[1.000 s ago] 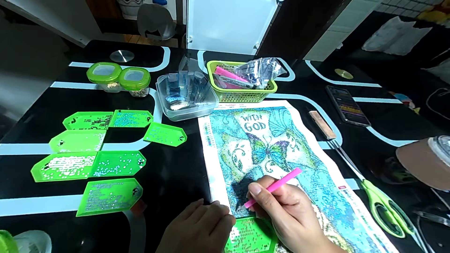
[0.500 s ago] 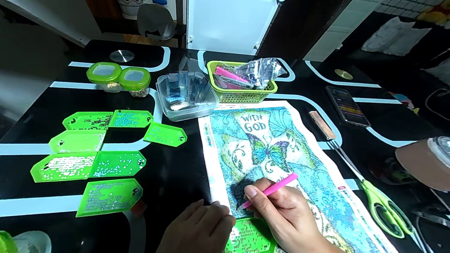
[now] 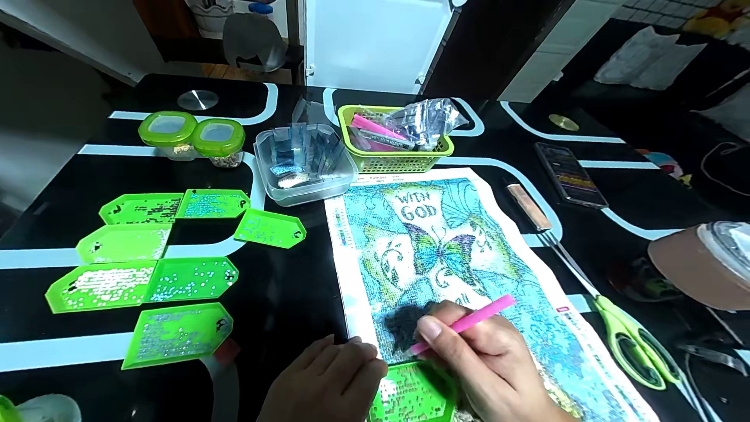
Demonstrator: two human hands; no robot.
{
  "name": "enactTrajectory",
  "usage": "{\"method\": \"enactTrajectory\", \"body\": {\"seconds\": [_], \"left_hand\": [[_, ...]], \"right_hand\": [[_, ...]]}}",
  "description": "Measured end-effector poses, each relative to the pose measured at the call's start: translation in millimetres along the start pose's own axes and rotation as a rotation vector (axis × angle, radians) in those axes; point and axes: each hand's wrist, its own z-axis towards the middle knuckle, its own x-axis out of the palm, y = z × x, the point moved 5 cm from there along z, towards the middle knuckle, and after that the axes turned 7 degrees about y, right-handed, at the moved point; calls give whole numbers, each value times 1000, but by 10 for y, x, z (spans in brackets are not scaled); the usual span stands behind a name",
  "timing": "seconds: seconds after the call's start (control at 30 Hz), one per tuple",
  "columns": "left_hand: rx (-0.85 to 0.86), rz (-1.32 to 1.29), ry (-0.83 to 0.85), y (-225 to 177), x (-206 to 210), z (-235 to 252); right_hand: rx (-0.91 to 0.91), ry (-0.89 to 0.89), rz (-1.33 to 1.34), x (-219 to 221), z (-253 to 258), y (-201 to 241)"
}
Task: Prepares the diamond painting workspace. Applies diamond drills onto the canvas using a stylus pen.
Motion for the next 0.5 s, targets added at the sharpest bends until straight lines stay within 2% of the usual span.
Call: {"method": "enactTrajectory", "body": {"seconds": [0.5], "left_hand": [[1, 5, 11, -2, -12, 1]], "right_hand": [[-75, 88, -70, 39, -30, 44]]}}
